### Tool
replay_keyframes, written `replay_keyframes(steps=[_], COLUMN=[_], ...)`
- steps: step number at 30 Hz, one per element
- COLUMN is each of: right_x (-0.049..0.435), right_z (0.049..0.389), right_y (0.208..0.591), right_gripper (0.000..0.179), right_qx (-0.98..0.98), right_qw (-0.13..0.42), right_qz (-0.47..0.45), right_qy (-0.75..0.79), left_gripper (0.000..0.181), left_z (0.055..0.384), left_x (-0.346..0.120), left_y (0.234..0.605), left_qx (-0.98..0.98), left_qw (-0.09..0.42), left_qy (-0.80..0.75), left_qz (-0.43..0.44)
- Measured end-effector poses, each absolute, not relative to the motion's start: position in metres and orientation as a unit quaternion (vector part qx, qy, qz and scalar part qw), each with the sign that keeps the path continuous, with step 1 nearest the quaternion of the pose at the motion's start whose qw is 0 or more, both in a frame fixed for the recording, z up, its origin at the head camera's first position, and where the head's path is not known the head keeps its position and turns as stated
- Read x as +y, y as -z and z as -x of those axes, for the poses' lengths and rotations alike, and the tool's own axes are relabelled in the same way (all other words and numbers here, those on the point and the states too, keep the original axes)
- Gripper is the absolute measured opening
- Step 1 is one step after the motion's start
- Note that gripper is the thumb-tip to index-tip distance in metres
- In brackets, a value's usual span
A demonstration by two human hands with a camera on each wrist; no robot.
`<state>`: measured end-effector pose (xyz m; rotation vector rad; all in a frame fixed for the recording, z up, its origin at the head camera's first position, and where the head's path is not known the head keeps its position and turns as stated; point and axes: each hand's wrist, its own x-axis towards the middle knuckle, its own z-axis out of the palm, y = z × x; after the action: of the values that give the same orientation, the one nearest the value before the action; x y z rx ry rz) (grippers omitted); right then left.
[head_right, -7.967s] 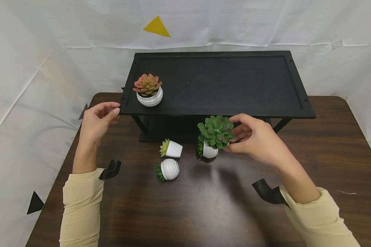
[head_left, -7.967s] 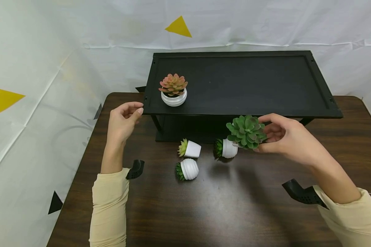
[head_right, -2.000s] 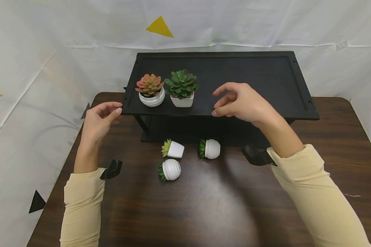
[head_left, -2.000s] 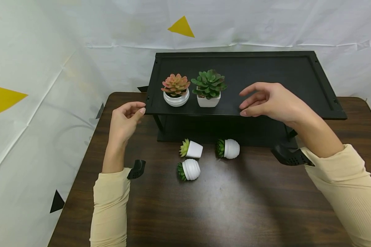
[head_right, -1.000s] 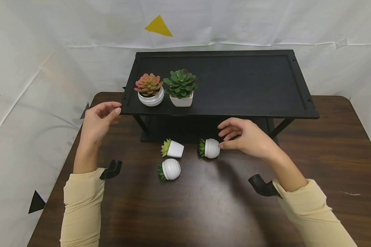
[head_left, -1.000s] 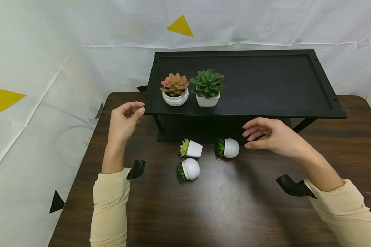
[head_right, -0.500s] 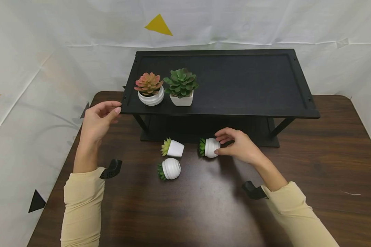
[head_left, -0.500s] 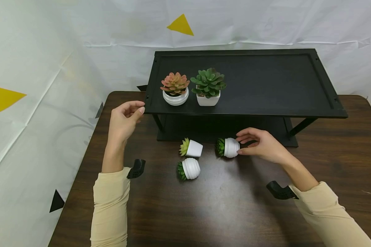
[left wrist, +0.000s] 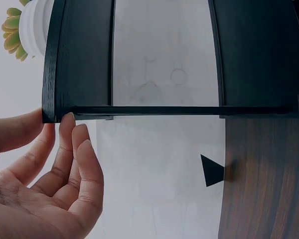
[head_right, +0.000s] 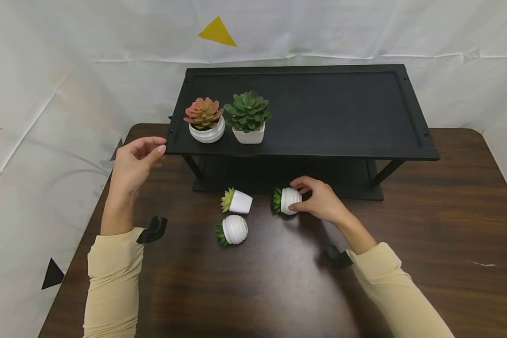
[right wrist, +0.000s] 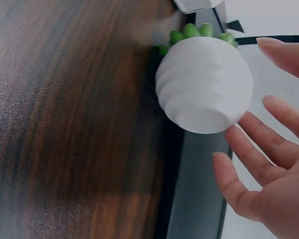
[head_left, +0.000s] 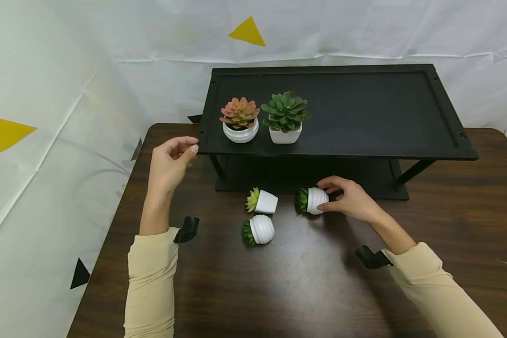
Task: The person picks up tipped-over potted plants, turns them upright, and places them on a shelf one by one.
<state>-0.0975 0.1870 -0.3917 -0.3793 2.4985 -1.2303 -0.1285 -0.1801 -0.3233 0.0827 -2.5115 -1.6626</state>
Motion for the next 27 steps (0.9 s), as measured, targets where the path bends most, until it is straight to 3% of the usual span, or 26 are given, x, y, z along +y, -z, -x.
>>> replay_keyframes(steps=[17,27], right_x=[0.178,0.186], right_z=[0.098,0.097], right_y=[0.411,0.412], right_gripper=[0.053,0.053], right_qx=[0.900,0.893], right_qw=[0.140,0.168], right_qz=[0.104,0.081], right_qy=[0.399,0.410], left_gripper=[0.024,0.023], left_z=[0.129,0.129], left_x=[-0.180,-0.180], left_y=[0.323,0.322], left_qx=[-0.830,-0.837], left_qw=[0.060,0.063], left_qy=[0.554,0.543], left_qz=[-0.030,-0.028])
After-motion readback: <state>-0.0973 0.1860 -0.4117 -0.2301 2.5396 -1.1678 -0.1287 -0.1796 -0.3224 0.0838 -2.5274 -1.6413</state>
